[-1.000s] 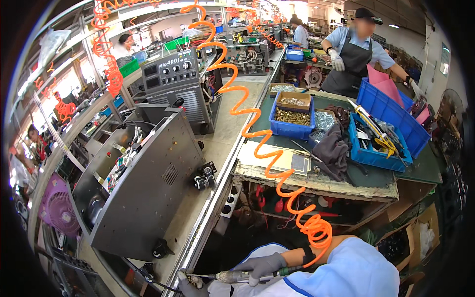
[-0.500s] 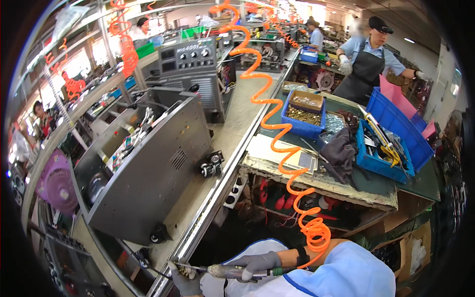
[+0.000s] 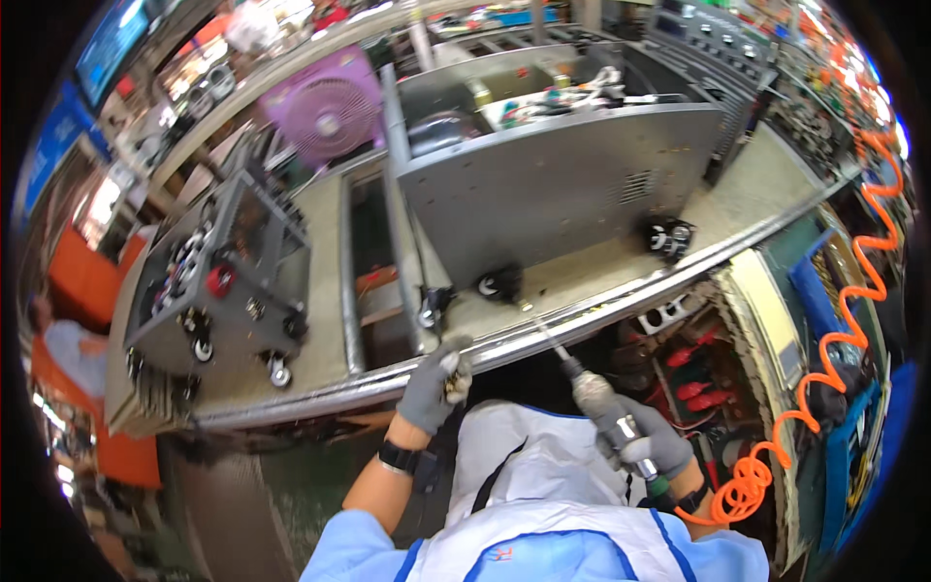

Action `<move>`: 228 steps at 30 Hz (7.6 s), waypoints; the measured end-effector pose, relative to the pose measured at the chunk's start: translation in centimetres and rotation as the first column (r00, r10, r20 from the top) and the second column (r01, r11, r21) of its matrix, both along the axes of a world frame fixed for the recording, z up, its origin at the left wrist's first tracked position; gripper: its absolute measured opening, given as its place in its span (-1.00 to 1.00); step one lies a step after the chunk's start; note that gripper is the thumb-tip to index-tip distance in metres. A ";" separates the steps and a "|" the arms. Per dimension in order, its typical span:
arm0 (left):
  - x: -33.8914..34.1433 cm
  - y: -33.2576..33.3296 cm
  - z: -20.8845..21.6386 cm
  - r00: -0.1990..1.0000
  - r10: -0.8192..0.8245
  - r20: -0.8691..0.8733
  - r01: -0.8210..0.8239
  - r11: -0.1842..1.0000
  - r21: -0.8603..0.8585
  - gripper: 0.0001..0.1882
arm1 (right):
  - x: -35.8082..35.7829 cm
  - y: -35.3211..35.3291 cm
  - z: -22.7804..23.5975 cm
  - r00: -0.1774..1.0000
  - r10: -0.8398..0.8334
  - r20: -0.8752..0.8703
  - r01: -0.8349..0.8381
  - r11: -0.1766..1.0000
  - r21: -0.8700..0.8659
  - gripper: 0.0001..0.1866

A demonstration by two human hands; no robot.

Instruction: The recorder uses a pneumatic screwdriver to fasten wheels and other components to the base of a metal enclosure in a factory setting.

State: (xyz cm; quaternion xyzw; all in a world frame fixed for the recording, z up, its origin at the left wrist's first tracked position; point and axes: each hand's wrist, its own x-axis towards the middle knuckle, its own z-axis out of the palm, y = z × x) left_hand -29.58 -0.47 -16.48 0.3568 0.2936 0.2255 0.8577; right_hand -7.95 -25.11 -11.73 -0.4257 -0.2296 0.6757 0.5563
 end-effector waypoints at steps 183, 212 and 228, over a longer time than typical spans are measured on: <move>2.6 7.3 5.9 0.968 0.161 0.192 -0.131 0.979 -0.158 -0.74 | -4.3 7.4 8.3 0.978 0.062 0.202 -0.078 0.994 0.073 -0.33; 2.8 6.1 8.6 0.991 0.051 0.121 -0.089 0.938 0.335 -0.77 | -3.9 7.6 7.6 0.713 0.047 0.699 -0.169 0.980 0.107 -0.11; 2.7 8.1 9.9 0.989 -0.023 0.146 -0.039 0.911 0.411 -0.80 | -3.6 8.3 7.5 0.943 0.145 0.301 -0.175 0.982 0.075 -0.13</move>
